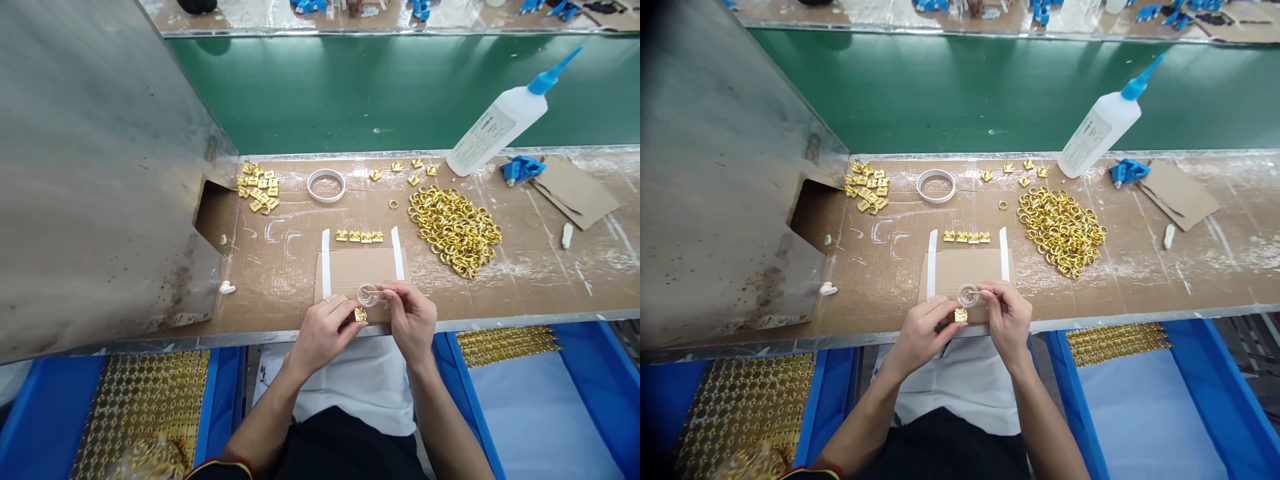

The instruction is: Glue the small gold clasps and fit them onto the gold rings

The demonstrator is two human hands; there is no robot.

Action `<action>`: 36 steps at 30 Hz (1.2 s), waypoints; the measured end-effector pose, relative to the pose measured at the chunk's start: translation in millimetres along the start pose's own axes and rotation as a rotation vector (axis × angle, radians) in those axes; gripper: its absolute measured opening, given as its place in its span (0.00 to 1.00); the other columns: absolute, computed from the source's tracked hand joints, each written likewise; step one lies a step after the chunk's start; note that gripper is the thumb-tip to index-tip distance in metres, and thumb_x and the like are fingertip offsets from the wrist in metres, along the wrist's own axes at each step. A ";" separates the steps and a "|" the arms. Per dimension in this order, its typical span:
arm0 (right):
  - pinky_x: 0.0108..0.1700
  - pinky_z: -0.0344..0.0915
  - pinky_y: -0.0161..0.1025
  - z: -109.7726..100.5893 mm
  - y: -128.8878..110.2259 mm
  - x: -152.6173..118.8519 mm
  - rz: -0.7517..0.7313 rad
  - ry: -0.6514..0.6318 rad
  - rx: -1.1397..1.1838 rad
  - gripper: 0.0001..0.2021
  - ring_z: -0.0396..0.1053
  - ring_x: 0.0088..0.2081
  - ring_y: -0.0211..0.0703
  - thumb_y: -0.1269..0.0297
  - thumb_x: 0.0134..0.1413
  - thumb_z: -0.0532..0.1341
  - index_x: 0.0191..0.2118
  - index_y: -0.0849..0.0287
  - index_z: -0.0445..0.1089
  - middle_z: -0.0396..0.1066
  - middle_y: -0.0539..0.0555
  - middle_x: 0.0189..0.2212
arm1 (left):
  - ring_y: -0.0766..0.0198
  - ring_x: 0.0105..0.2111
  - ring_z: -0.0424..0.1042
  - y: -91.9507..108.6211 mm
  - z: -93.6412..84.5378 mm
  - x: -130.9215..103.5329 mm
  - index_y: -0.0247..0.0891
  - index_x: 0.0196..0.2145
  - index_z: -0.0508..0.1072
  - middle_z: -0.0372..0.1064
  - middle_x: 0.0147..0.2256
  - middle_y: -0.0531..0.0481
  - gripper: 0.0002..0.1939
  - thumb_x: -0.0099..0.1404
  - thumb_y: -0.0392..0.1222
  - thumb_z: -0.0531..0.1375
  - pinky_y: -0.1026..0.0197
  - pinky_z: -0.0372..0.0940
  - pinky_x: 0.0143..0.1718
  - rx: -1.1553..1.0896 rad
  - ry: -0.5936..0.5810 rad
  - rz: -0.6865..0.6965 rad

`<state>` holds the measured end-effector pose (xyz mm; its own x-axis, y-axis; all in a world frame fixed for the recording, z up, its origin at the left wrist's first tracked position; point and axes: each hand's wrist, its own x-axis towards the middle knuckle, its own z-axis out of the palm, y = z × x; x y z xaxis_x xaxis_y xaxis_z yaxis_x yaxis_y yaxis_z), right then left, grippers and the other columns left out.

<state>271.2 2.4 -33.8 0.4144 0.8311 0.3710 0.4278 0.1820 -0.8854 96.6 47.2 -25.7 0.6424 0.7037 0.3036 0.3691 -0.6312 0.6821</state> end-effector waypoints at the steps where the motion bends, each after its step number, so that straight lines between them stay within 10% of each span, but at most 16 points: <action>1: 0.35 0.76 0.39 0.8 1.1 -2.5 0.036 0.016 0.017 0.08 0.78 0.32 0.44 0.63 0.68 0.61 0.37 0.56 0.76 0.80 0.53 0.32 | 0.64 0.26 0.69 0.1 0.5 0.1 0.35 0.45 0.75 0.72 0.29 0.50 0.17 0.77 0.50 0.53 0.63 0.63 0.27 0.001 0.005 0.001; 14: 0.23 0.69 0.32 9.0 -4.7 -19.0 0.160 0.179 0.207 0.08 0.71 0.20 0.36 0.61 0.68 0.63 0.37 0.56 0.75 0.80 0.51 0.30 | 0.62 0.28 0.71 -2.1 1.9 -2.8 0.35 0.45 0.73 0.74 0.32 0.48 0.15 0.76 0.49 0.54 0.61 0.64 0.29 0.009 -0.035 -0.020; 36: 0.31 0.78 0.38 2.8 3.8 -34.9 -0.058 -0.080 0.094 0.07 0.79 0.29 0.43 0.70 0.68 0.61 0.42 0.53 0.76 0.81 0.53 0.33 | 0.60 0.32 0.73 -0.5 4.2 -4.9 0.36 0.45 0.73 0.75 0.34 0.46 0.12 0.76 0.46 0.55 0.60 0.67 0.33 0.025 -0.057 -0.047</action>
<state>256.1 -24.4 -50.9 0.3243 0.8564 0.4019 0.3705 0.2759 -0.8869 96.1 42.7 -30.3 0.6606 0.7138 0.2327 0.4160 -0.6060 0.6781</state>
